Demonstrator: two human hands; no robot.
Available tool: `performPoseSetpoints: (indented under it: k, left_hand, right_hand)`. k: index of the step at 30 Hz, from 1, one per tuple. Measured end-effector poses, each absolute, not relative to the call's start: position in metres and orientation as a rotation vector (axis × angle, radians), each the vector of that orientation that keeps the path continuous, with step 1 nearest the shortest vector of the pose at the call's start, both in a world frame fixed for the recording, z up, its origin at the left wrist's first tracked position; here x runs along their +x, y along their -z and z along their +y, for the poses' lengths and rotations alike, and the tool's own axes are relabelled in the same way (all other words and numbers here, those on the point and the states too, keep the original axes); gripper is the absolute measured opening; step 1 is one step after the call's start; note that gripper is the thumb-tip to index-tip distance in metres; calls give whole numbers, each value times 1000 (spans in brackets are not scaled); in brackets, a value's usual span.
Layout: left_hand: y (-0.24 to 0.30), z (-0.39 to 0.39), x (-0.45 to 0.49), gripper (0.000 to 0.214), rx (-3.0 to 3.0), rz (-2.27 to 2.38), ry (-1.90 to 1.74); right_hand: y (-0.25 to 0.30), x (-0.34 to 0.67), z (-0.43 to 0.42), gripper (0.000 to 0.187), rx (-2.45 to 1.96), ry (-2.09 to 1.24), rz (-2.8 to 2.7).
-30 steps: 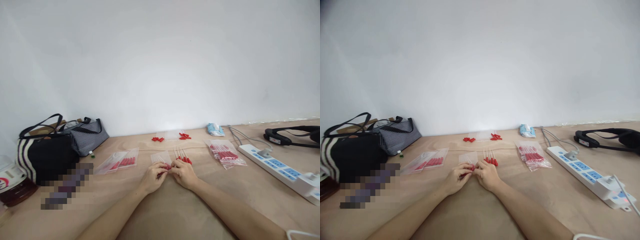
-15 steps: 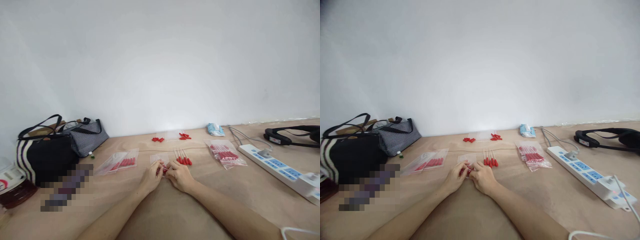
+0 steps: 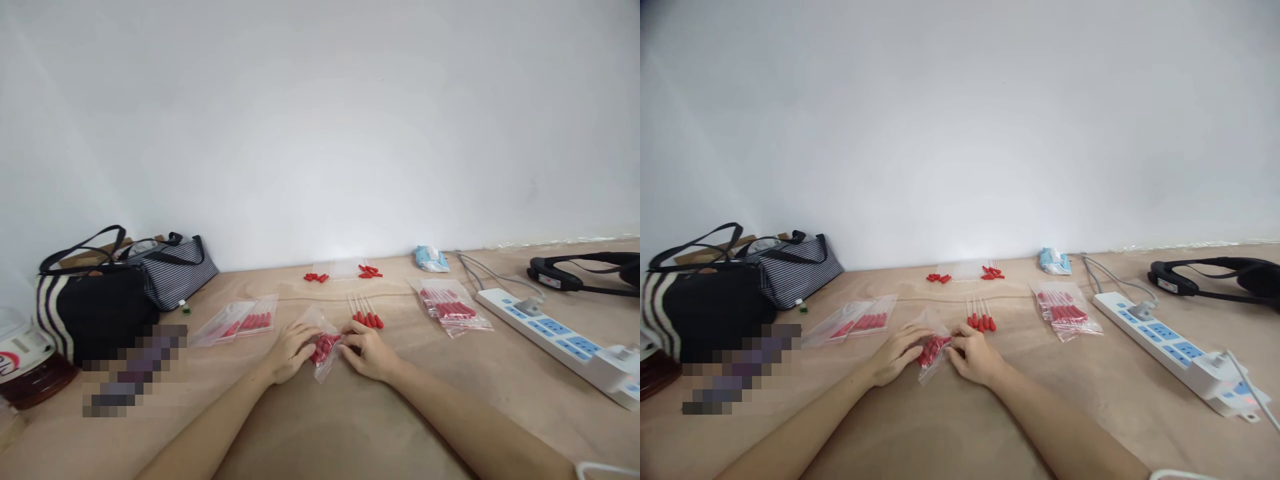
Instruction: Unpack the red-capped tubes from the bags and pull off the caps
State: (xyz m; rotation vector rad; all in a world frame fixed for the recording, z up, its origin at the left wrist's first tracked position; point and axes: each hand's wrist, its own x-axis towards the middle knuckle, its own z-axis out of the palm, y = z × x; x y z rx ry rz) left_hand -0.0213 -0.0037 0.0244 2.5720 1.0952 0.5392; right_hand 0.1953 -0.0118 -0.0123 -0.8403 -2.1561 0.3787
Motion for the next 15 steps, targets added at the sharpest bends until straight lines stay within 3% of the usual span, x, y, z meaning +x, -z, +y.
performPoseSetpoints:
  k: [4, 11, 15]
  left_hand:
    - [-27, -14, -25, 41, 2626, 981, -574]
    - [-20, -18, -26, 35, 2577, 1052, -580]
    - [-17, -16, -25, 36, 2567, 1110, -603]
  right_hand:
    - [17, 195, -9, 12, -951, -343, -2098]
    - [6, 196, -15, 12, -1213, -148, -2189]
    - [4, 199, -16, 29, -1262, -194, -2272]
